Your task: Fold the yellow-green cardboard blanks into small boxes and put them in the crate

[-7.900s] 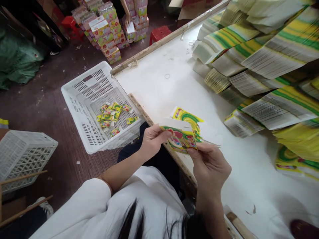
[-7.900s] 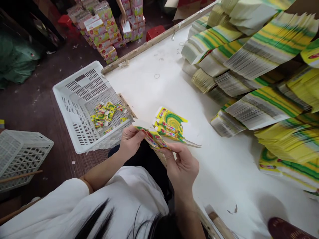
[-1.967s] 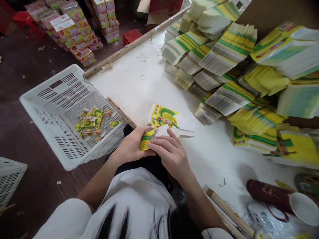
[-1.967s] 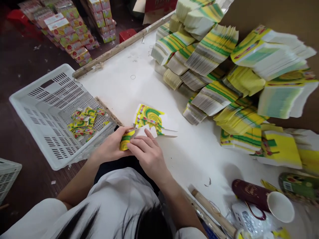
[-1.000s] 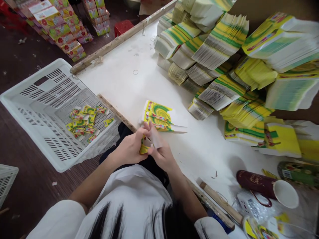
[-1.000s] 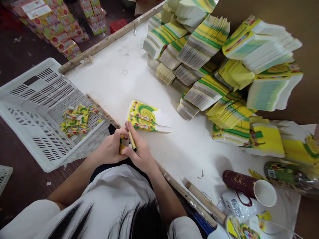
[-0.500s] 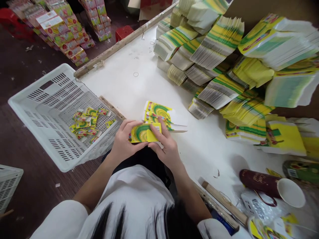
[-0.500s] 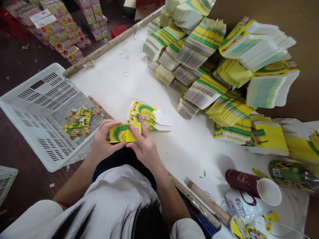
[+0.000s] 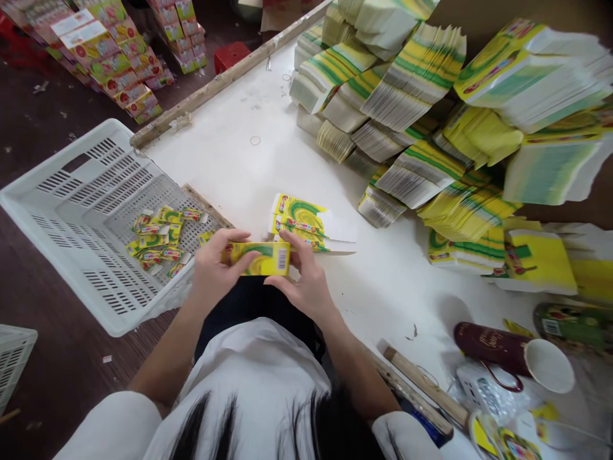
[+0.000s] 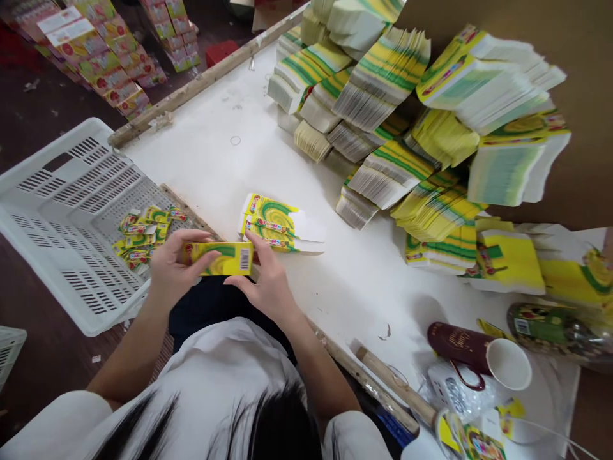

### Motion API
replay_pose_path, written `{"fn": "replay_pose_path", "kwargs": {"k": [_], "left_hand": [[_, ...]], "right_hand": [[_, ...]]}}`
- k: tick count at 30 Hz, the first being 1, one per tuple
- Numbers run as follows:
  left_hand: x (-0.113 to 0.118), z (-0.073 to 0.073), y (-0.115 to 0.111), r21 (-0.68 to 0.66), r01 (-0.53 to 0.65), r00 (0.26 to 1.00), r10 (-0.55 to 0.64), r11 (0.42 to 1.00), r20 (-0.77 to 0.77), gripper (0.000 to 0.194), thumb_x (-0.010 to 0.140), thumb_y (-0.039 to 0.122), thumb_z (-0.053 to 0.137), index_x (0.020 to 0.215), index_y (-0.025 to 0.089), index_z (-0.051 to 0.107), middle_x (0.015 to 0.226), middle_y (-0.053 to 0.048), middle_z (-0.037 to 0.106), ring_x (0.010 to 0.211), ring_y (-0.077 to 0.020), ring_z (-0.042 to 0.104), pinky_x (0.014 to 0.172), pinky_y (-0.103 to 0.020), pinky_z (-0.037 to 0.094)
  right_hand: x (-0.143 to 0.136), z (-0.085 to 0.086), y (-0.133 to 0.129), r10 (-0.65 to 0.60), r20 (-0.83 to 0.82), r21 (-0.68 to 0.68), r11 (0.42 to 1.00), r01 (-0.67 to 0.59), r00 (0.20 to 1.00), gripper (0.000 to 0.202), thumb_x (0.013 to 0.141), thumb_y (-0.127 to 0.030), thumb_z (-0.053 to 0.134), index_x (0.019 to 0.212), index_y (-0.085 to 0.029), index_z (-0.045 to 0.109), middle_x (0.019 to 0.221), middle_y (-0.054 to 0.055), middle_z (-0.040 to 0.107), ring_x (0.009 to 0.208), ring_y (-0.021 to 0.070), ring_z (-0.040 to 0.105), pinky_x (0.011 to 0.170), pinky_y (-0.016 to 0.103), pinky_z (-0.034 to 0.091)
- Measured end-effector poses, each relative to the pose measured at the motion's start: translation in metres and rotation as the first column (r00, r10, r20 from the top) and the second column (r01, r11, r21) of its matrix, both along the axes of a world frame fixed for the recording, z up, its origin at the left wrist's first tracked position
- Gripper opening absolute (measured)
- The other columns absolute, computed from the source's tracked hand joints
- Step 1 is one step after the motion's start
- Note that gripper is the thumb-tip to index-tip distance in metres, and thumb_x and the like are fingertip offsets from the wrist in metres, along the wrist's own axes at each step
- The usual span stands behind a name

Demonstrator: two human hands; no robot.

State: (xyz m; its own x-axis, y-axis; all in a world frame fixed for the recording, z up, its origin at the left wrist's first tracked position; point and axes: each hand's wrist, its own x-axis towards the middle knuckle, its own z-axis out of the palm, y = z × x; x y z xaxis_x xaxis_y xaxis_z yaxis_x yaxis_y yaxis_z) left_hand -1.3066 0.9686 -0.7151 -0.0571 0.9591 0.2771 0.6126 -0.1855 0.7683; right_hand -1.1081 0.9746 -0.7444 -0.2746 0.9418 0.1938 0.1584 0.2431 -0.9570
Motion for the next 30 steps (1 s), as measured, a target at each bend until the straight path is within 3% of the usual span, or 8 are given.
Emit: {"fn": "replay_pose_path", "kwargs": {"k": [3,5,7,10,16,20,26,30], "left_hand": [[-0.045,0.004,-0.001,0.025,-0.223,0.970,0.224,0.975,-0.097,0.016,0.087,0.034,0.072,0.097,0.022,0.071,0.091,0.001,0.071,0.082,-0.0168,0.067,0.071,-0.030,0.052],[-0.079,0.009,-0.002,0.102,-0.394,0.886,0.407,0.913,-0.221,0.019,0.087,0.035,0.072,0.102,0.023,0.072,0.096,0.001,0.071,0.097,-0.0230,0.066,0.085,-0.039,0.051],[-0.106,0.010,-0.006,0.122,-0.444,0.814,0.457,0.887,-0.359,0.032,0.085,0.035,0.075,0.116,0.026,0.069,0.113,0.001,0.069,0.119,-0.0311,0.060,0.106,-0.052,0.041],[-0.116,0.004,-0.010,0.111,-0.425,0.818,0.433,0.899,-0.378,0.042,0.085,0.038,0.074,0.124,0.026,0.064,0.124,-0.002,0.066,0.124,-0.0335,0.056,0.112,-0.056,0.034],[-0.048,-0.018,-0.004,-0.120,-0.155,0.983,0.141,0.981,-0.117,0.034,0.088,0.040,0.069,0.117,0.021,0.068,0.119,-0.006,0.070,0.114,-0.0256,0.062,0.098,-0.043,0.050],[-0.006,-0.019,0.000,-0.235,0.083,0.994,-0.065,0.968,0.085,0.033,0.088,0.038,0.069,0.116,0.021,0.068,0.114,-0.006,0.071,0.106,-0.0213,0.066,0.094,-0.037,0.053],[0.023,-0.022,-0.004,-0.304,0.326,0.880,-0.170,0.895,0.444,0.032,0.088,0.036,0.070,0.116,0.021,0.067,0.109,-0.007,0.074,0.098,-0.0189,0.070,0.091,-0.035,0.057],[0.044,-0.023,-0.001,-0.204,0.278,0.678,-0.041,0.939,0.734,0.055,0.078,0.052,0.078,0.123,0.024,0.060,0.118,-0.010,0.070,0.105,-0.0242,0.070,0.087,-0.037,0.059]], "right_hand": [[0.016,-0.001,0.020,-0.125,0.136,0.118,0.987,0.109,0.983,0.069,0.086,-0.041,0.075,0.146,-0.025,0.044,0.140,0.014,0.058,0.117,0.0276,0.064,0.102,0.045,0.054],[0.031,-0.006,0.035,-0.298,0.297,0.196,0.949,0.248,0.907,0.054,0.091,-0.034,0.068,0.140,-0.023,0.051,0.131,0.013,0.063,0.119,0.0299,0.060,0.103,0.050,0.051],[0.042,-0.015,0.047,-0.352,0.466,0.202,0.936,0.289,0.812,0.043,0.092,-0.025,0.062,0.134,-0.019,0.057,0.121,0.014,0.067,0.113,0.0317,0.060,0.098,0.053,0.051],[0.045,-0.028,0.054,-0.320,0.581,0.171,0.947,0.272,0.748,0.036,0.091,-0.018,0.056,0.126,-0.017,0.061,0.106,0.014,0.068,0.099,0.0307,0.059,0.091,0.051,0.052],[0.040,-0.031,0.053,-0.360,0.527,0.205,0.933,0.296,0.770,0.035,0.083,-0.015,0.061,0.118,-0.018,0.057,0.099,0.010,0.065,0.095,0.0279,0.057,0.091,0.048,0.049],[0.040,-0.031,0.055,-0.404,0.425,0.175,0.915,0.364,0.810,0.040,0.078,-0.015,0.064,0.116,-0.020,0.052,0.100,0.007,0.061,0.096,0.0247,0.058,0.090,0.045,0.051],[0.037,-0.015,0.046,-0.440,0.060,0.007,0.898,0.441,0.896,0.038,0.080,-0.016,0.066,0.112,-0.024,0.048,0.084,-0.003,0.056,0.079,0.0150,0.060,0.075,0.032,0.053],[0.017,0.012,0.023,-0.229,-0.134,-0.097,0.971,0.217,0.964,0.042,0.080,-0.015,0.072,0.114,-0.026,0.050,0.091,-0.002,0.062,0.081,0.0134,0.062,0.073,0.029,0.053]]}}
